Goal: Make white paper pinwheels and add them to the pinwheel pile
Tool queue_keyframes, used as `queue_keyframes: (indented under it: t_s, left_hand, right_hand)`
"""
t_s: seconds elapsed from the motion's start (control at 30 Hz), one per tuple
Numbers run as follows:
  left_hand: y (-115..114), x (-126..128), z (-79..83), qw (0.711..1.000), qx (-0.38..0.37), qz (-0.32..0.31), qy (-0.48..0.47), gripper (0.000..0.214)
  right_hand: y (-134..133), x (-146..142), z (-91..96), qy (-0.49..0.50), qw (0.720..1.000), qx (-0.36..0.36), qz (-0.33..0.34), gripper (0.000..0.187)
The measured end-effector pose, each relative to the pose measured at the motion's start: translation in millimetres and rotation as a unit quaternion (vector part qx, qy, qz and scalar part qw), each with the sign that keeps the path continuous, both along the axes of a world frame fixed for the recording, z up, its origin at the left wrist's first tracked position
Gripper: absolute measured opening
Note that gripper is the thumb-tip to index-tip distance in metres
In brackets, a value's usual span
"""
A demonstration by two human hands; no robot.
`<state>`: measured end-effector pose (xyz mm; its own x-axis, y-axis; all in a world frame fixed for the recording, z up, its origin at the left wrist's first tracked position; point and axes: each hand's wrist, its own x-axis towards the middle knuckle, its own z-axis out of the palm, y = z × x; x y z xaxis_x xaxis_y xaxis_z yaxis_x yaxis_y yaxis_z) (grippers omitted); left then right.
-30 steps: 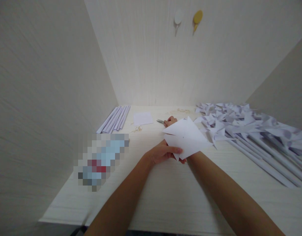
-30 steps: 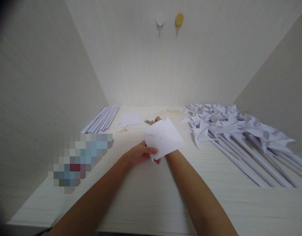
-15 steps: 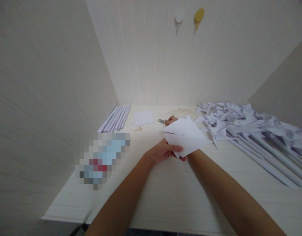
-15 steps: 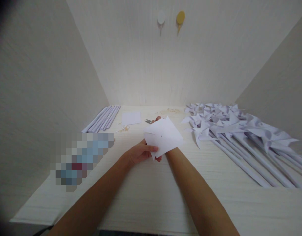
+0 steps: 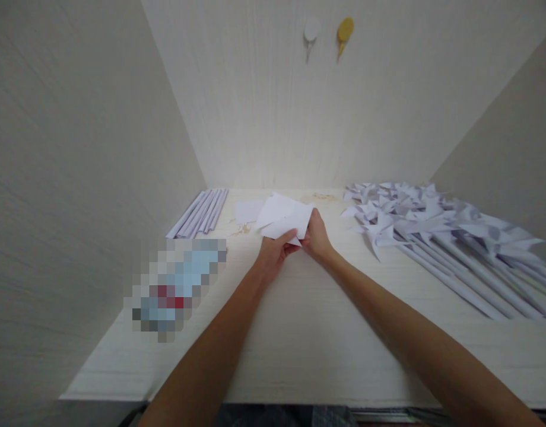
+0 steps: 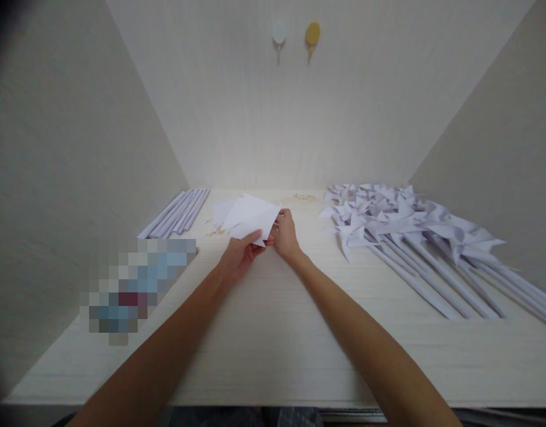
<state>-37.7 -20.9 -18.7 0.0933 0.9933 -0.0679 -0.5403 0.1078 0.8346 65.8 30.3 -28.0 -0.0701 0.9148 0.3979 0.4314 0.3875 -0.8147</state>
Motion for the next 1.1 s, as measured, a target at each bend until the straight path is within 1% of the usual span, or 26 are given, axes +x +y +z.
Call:
queue_keyframes:
  t_s: [0.07, 0.1, 0.2, 0.3, 0.4, 0.47, 0.53, 0.63, 0.7, 0.8, 0.9, 1.1]
  left_hand:
    - [2.1, 0.2, -1.0, 1.000, 0.007, 0.019, 0.016, 0.020]
    - [2.8, 0.5, -1.9, 0.999, 0.013, 0.023, 0.024, 0.023]
    - [3.2, 2.6, -5.6, 0.997, 0.027, 0.037, 0.057, 0.030]
    - [1.4, 4.9, -7.7, 0.993, 0.033, 0.051, 0.100, 0.031]
    - [-1.3, 6.4, -7.3, 0.985, 0.045, 0.065, 0.152, 0.026]
    - [-2.5, 6.9, -6.4, 0.977, 0.056, 0.080, 0.189, 0.020]
    - [-2.7, 7.3, -5.8, 0.969, 0.069, 0.090, 0.219, 0.014]
    - [-1.2, 7.4, -6.5, 0.965, 0.077, 0.090, 0.233, 0.012]
    - [0.6, 7.2, -7.8, 0.966, 0.069, 0.094, 0.229, 0.013]
    - [3.1, 6.8, -10.3, 0.970, 0.040, 0.107, 0.215, 0.018]
    - [4.5, 6.6, -12.0, 0.975, 0.018, 0.109, 0.193, 0.023]
    - [5.4, 5.7, -11.7, 0.984, 0.001, 0.114, 0.139, 0.027]
  right_hand:
    - [-9.9, 7.5, -2.1, 0.070, 0.997, -0.035, -0.026, 0.015]
    - [-16.8, 11.1, -3.3, 0.111, 0.992, -0.059, -0.022, 0.015]
    - [-39.8, 18.9, -4.8, 0.226, 0.964, -0.135, 0.028, 0.012]
    - [-56.1, 21.1, -4.1, 0.309, 0.932, -0.173, 0.074, 0.015]
    - [-60.3, 20.8, -5.5, 0.368, 0.907, -0.186, 0.083, 0.022]
    - [-58.9, 21.1, -7.7, 0.375, 0.905, -0.185, 0.081, 0.025]
    - [-57.0, 21.9, -10.0, 0.358, 0.910, -0.191, 0.083, 0.026]
    - [-55.9, 23.5, -12.3, 0.332, 0.918, -0.199, 0.086, 0.020]
    - [-56.4, 24.1, -13.2, 0.330, 0.917, -0.207, 0.087, 0.015]
    - [-57.2, 24.4, -14.5, 0.325, 0.917, -0.216, 0.086, 0.014]
    - [-56.9, 24.2, -15.5, 0.303, 0.925, -0.210, 0.086, 0.014]
    - [-56.7, 23.9, -14.7, 0.278, 0.936, -0.199, 0.086, 0.011]
